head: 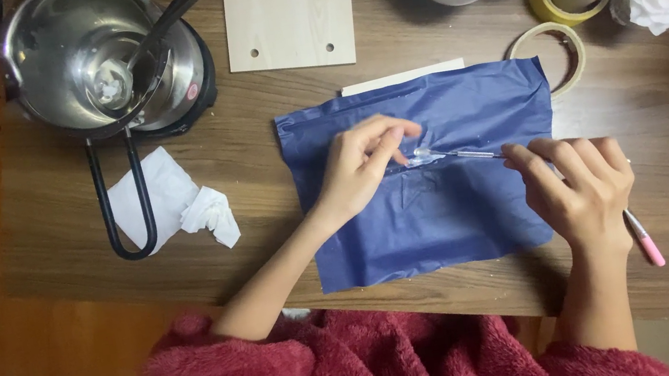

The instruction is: Finalizing a wax flower by using a metal tool to scrape and shape the petals and a spoon to add small amounts of material.

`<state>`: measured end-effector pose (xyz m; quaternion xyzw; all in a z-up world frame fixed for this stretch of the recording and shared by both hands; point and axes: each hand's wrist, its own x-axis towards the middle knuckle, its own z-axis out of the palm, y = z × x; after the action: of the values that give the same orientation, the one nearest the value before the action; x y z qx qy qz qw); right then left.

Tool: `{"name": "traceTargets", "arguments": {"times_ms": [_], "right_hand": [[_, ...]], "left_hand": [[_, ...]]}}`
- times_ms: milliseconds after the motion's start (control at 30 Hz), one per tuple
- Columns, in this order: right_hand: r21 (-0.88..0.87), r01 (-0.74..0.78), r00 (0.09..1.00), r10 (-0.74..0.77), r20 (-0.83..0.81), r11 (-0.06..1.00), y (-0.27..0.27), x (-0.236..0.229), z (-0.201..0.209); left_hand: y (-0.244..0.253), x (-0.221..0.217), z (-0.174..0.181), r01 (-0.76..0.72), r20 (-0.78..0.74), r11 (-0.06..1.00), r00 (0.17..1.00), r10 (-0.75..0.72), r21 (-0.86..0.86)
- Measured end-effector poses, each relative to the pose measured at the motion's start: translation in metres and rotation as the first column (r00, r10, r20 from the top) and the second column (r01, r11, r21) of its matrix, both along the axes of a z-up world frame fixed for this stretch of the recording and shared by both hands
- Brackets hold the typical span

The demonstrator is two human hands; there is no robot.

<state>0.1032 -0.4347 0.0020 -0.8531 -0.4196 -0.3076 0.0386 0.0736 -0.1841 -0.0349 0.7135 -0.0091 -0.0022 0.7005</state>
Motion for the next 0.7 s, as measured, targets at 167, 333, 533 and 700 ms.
{"name": "traceTargets", "arguments": {"times_ms": [167,333,533,700], "right_hand": [[-0.011,-0.019,0.978,0.017,-0.208,1.0,-0.005,0.009,-0.008],[-0.013,-0.032,0.925,0.024,-0.379,0.999,-0.009,0.018,-0.016],[-0.026,-0.03,0.905,0.017,-0.425,0.999,-0.01,0.022,-0.02],[-0.05,-0.014,0.898,-0.009,-0.439,0.999,-0.012,0.024,-0.021]], "left_hand": [[0.004,0.0,0.015,-0.258,0.311,0.893,0.94,0.144,0.367],[0.0,-0.001,0.008,-0.32,0.386,0.831,0.912,0.14,0.455],[-0.001,-0.001,0.006,-0.379,0.471,0.788,0.873,0.13,0.485],[-0.001,0.0,0.006,-0.376,0.462,0.782,0.878,0.128,0.497]]}}
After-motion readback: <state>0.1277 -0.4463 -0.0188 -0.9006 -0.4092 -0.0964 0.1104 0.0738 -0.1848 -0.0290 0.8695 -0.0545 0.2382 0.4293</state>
